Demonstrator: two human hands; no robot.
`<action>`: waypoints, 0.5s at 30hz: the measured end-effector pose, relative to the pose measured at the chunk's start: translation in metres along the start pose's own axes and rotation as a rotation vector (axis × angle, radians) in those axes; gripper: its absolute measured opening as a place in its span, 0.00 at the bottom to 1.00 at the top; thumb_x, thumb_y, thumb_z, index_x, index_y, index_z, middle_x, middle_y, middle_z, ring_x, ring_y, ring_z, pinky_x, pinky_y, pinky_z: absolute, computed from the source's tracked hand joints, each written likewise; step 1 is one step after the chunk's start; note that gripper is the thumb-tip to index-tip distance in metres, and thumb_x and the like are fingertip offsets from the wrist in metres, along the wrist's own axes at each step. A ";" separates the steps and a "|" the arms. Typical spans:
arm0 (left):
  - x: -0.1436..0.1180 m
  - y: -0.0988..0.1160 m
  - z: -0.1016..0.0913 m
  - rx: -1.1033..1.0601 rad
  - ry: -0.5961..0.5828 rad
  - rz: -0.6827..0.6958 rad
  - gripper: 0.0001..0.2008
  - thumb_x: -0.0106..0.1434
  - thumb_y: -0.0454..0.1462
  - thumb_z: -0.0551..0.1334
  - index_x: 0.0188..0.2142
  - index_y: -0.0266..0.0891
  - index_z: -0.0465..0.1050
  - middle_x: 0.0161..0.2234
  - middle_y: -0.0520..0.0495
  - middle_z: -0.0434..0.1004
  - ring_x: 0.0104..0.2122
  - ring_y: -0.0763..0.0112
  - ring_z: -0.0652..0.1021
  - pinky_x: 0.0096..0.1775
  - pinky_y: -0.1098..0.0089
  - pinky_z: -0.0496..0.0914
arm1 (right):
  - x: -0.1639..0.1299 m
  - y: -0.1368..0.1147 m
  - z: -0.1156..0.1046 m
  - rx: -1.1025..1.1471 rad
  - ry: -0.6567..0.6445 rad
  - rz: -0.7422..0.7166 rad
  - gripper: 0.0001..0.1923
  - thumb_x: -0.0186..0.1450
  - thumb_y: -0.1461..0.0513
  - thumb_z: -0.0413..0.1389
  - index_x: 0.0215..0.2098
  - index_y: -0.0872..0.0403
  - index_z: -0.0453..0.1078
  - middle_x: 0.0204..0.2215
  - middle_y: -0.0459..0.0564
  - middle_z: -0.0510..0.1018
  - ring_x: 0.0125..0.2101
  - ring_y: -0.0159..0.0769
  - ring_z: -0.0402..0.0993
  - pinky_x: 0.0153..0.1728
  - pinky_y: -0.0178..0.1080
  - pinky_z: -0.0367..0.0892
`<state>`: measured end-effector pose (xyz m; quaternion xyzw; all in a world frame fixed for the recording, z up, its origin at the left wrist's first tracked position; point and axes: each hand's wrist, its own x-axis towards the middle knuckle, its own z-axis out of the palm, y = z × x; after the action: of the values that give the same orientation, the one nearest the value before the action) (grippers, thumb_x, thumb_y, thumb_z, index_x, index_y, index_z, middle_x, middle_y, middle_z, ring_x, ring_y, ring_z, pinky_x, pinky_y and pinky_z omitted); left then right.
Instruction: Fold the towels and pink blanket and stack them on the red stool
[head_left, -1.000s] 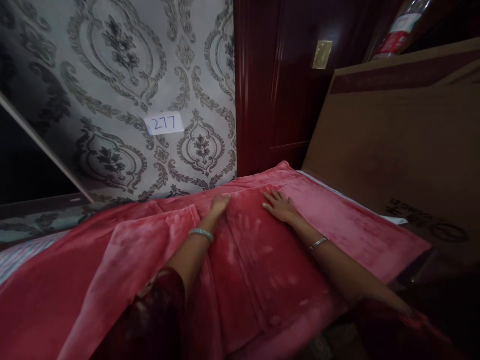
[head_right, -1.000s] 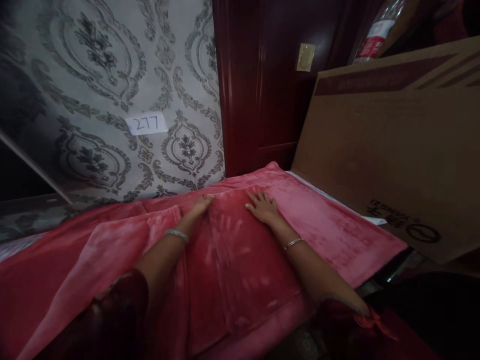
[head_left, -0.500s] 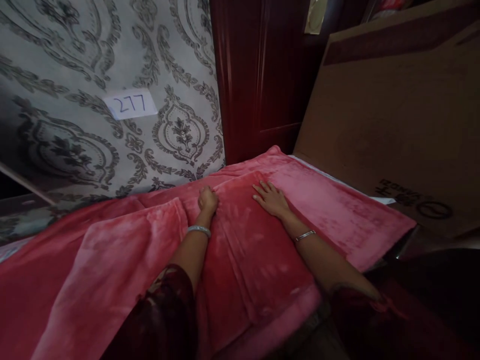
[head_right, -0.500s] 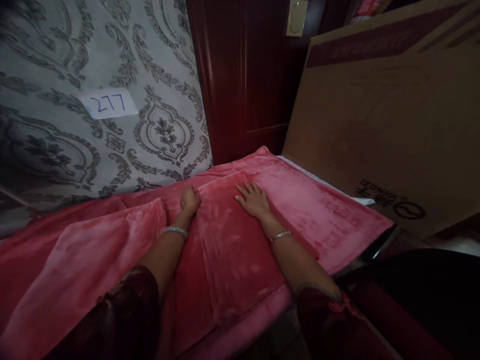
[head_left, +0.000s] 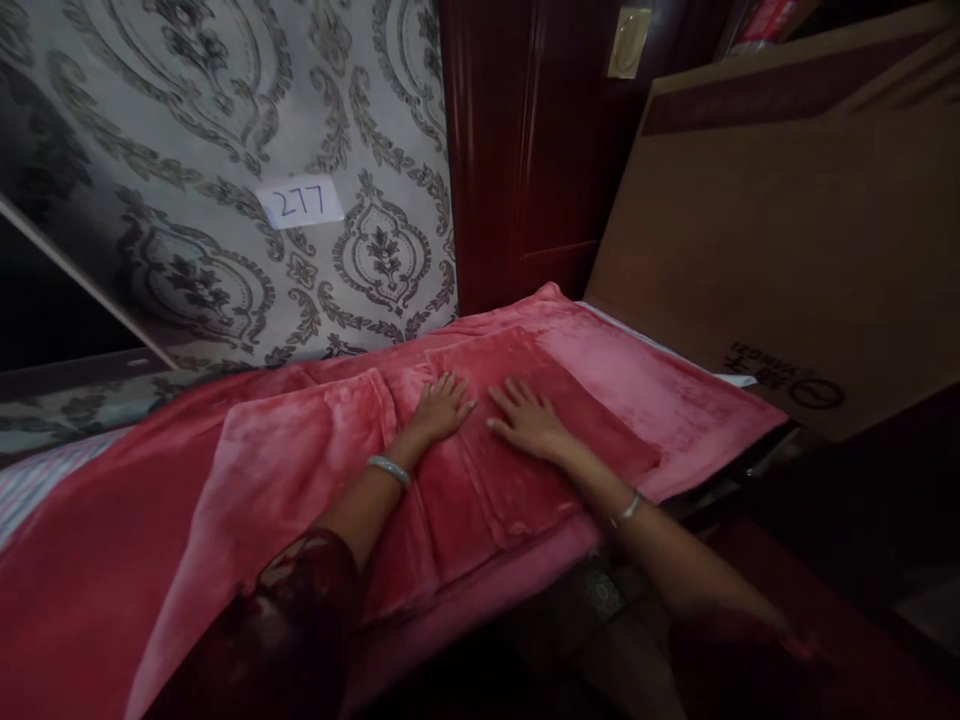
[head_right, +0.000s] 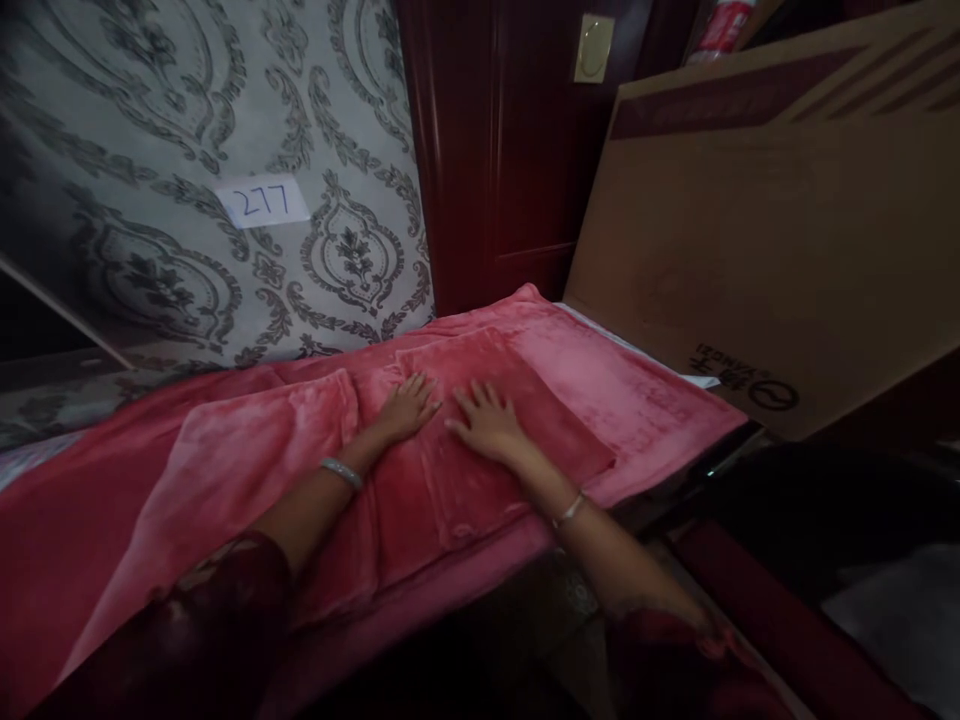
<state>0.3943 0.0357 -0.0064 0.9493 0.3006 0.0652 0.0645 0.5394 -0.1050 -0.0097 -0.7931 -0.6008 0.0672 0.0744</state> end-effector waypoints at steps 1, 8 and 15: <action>-0.003 0.001 0.004 -0.009 -0.022 -0.021 0.30 0.72 0.46 0.51 0.69 0.37 0.55 0.72 0.34 0.48 0.71 0.53 0.49 0.68 0.47 0.43 | -0.012 -0.007 0.006 -0.015 0.014 -0.033 0.38 0.71 0.40 0.41 0.74 0.44 0.45 0.74 0.54 0.41 0.72 0.55 0.37 0.66 0.64 0.39; -0.005 0.002 -0.025 -0.138 -0.149 -0.058 0.26 0.72 0.45 0.52 0.68 0.45 0.60 0.71 0.40 0.53 0.71 0.56 0.52 0.67 0.48 0.48 | -0.064 -0.025 0.009 0.043 -0.056 -0.104 0.34 0.74 0.44 0.42 0.74 0.43 0.47 0.74 0.52 0.42 0.72 0.51 0.37 0.66 0.63 0.44; -0.066 -0.015 -0.038 0.007 -0.209 0.054 0.30 0.70 0.43 0.55 0.70 0.43 0.55 0.71 0.39 0.51 0.71 0.53 0.53 0.68 0.45 0.46 | -0.096 -0.024 0.024 0.182 0.067 -0.300 0.28 0.73 0.52 0.46 0.68 0.49 0.61 0.68 0.53 0.61 0.69 0.45 0.52 0.67 0.56 0.48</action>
<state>0.3261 0.0126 0.0224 0.9589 0.2668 -0.0334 0.0904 0.4858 -0.1900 -0.0272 -0.6864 -0.7010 0.0829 0.1752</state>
